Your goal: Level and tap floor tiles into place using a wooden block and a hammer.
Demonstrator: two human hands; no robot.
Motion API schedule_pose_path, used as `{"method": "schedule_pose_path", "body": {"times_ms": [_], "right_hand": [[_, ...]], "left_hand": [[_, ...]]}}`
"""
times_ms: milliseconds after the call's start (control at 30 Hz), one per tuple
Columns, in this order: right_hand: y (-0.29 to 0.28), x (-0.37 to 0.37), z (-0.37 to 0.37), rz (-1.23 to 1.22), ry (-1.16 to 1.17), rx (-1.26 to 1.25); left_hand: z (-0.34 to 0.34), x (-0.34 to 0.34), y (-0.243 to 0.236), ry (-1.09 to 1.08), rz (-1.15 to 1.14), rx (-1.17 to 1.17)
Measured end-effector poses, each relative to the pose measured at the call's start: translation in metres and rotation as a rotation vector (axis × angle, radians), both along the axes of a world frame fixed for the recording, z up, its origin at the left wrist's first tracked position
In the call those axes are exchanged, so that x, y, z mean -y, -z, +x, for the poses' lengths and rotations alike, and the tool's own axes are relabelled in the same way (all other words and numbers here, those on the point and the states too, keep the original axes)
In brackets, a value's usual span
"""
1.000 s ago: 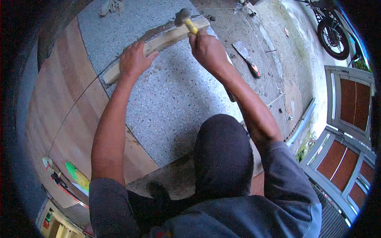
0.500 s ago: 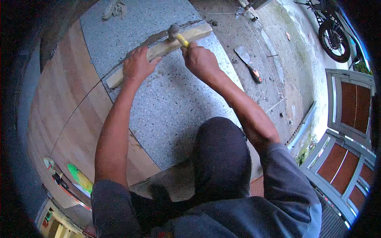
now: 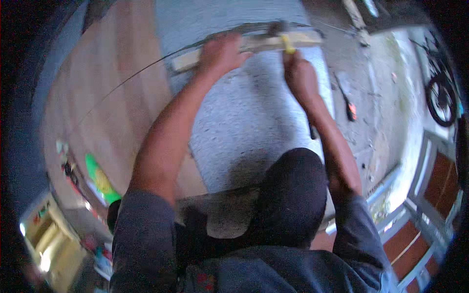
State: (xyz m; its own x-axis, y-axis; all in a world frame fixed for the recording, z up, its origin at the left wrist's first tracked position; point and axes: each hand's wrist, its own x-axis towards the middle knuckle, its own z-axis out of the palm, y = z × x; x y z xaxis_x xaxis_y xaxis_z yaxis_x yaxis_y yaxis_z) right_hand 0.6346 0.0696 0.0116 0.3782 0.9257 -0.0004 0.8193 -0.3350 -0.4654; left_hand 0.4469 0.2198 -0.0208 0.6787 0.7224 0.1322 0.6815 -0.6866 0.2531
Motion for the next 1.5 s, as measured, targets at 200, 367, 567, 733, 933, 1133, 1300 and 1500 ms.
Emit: {"method": "schedule_pose_path", "body": {"times_ms": [200, 367, 567, 733, 933, 1133, 1300, 1500], "right_hand": [[-0.003, 0.0, 0.002, -0.011, 0.007, 0.087], [-0.014, 0.0, 0.001, -0.01, -0.021, 0.092], [0.0, 0.002, -0.002, 0.043, -0.017, 0.092], [-0.006, 0.002, 0.005, 0.103, -0.097, 0.036], [-0.025, 0.033, 0.004, 0.079, -0.056, 0.139], [-0.016, 0.054, 0.007, -0.105, -0.005, 0.12], [-0.02, 0.054, 0.005, -0.029, 0.006, 0.053], [-0.031, 0.053, -0.007, -0.038, 0.035, -0.009]], "left_hand": [[-0.006, 0.003, 0.001, 0.03, 0.091, 0.034], [-0.005, 0.004, 0.001, -0.004, 0.029, 0.053], [-0.006, 0.004, 0.006, 0.003, 0.052, 0.03], [-0.006, 0.003, 0.002, -0.011, 0.005, 0.024], [-0.007, 0.045, -0.008, 0.059, -0.061, 0.043], [-0.007, 0.068, -0.012, -0.016, -0.208, 0.042], [0.0, 0.067, -0.014, 0.023, -0.056, -0.055], [-0.001, 0.067, -0.012, 0.028, -0.059, -0.101]]}}
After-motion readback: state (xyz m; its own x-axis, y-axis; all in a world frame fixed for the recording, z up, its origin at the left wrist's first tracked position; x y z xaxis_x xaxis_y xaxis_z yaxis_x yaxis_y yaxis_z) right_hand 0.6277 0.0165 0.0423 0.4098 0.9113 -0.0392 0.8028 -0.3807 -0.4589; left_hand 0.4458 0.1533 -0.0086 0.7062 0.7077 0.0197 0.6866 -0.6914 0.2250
